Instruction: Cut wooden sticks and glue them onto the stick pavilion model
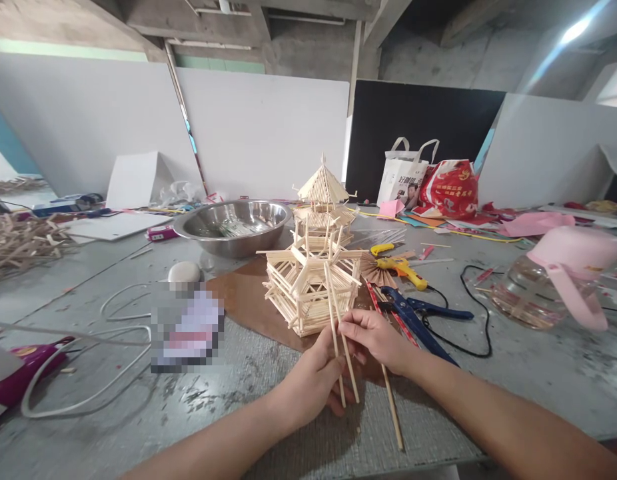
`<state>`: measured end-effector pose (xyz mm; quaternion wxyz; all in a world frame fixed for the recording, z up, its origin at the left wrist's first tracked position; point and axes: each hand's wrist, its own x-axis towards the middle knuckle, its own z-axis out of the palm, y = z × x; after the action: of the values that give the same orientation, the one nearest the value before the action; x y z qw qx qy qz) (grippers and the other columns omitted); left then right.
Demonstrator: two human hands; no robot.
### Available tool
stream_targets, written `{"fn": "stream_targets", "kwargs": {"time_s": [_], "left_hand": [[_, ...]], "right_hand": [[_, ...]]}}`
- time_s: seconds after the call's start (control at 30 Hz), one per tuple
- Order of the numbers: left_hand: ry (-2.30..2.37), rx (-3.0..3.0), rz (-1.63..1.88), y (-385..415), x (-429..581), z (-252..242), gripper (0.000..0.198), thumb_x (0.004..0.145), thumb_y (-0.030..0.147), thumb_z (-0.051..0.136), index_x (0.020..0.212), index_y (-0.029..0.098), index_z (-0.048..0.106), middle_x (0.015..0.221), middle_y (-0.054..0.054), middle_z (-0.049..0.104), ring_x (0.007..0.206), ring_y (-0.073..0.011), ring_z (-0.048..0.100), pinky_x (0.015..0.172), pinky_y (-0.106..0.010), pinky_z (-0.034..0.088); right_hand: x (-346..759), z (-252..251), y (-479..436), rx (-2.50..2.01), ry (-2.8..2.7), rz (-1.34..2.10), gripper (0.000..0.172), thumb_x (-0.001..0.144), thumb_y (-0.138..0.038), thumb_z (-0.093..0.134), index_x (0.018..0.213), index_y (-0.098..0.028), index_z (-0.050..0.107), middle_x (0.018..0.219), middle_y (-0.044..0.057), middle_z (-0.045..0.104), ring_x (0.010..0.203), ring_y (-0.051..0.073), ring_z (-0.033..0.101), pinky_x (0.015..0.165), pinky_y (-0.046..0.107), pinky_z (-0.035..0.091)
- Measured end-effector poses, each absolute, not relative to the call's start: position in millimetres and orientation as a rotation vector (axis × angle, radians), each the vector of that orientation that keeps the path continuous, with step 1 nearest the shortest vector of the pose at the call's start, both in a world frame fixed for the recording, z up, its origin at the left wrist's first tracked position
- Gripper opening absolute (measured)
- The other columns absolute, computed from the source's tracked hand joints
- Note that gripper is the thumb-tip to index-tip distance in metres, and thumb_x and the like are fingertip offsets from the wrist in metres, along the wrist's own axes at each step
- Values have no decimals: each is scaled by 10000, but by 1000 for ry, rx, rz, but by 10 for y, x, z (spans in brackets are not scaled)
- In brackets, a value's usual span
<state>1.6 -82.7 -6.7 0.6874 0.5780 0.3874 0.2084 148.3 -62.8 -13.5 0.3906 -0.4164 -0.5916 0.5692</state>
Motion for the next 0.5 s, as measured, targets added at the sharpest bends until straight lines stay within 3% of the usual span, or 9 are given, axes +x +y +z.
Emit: {"fn": "stream_targets", "kwargs": {"time_s": [0.5], "left_hand": [[830,1284,458,-799,7,-86,330,806,303,400,1114,207,332,735,-25,588,590,-120,587,459,-192,446]], "right_hand": [[1479,-172,-619,-1066,-1454,1481,281,712,-429,538,706,-149,518,464,-65,481,338,47,427,339,170,337]]}}
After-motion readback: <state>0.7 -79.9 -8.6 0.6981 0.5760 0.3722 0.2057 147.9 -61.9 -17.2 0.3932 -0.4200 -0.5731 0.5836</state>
